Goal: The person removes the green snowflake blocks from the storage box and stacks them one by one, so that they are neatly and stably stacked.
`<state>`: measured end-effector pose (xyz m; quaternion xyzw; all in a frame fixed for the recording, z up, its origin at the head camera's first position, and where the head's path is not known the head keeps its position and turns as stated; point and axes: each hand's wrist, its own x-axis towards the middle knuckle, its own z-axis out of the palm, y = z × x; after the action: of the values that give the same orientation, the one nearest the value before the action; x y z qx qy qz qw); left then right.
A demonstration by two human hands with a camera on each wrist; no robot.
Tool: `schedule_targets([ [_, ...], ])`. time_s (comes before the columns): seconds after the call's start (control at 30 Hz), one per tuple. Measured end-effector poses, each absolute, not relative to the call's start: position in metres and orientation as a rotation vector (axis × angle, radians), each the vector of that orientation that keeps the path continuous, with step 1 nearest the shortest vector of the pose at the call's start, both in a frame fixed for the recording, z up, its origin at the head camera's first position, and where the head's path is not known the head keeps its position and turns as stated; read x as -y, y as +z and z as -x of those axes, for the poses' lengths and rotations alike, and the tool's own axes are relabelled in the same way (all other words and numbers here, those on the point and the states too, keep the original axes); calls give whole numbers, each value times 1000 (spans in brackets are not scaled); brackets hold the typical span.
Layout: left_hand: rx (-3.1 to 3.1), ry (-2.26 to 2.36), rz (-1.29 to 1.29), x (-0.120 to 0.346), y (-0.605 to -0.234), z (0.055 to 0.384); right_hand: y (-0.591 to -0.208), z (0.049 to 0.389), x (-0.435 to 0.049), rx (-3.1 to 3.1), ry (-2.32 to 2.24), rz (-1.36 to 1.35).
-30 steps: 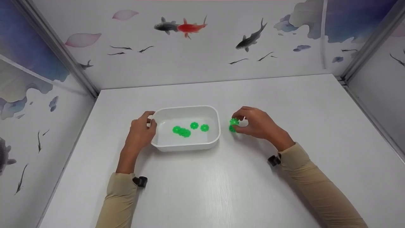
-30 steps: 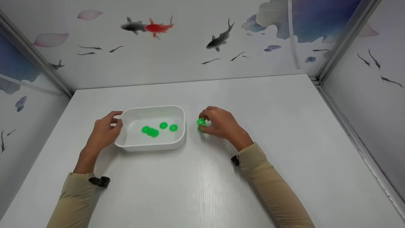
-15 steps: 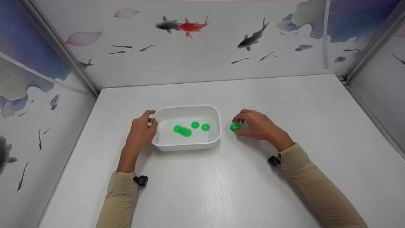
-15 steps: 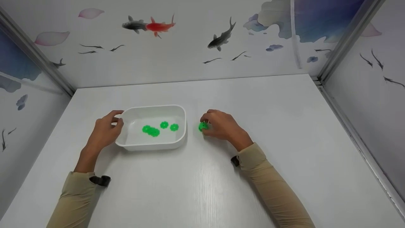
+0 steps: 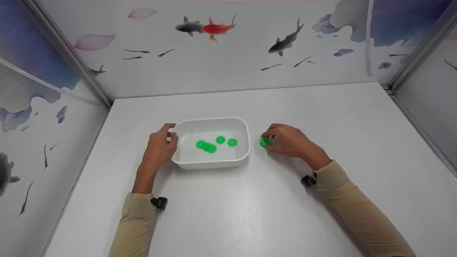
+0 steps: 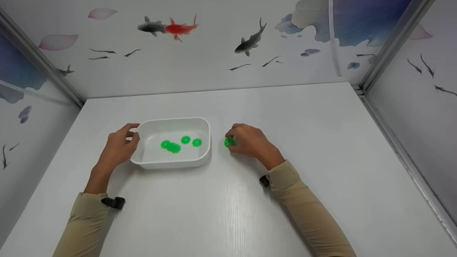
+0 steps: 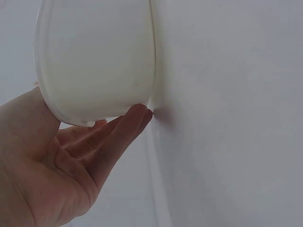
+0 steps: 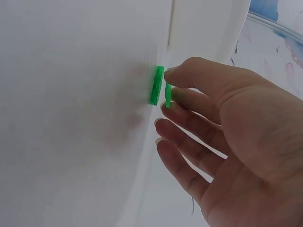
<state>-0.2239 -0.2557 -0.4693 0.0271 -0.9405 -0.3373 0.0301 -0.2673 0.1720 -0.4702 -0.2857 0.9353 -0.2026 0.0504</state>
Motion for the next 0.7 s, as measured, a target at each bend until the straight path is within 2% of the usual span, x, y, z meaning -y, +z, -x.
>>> schedule_targets([
  [0.7,2922,-1068,-115,256,-468,226,-471,267,-172,-2835,-577,863],
])
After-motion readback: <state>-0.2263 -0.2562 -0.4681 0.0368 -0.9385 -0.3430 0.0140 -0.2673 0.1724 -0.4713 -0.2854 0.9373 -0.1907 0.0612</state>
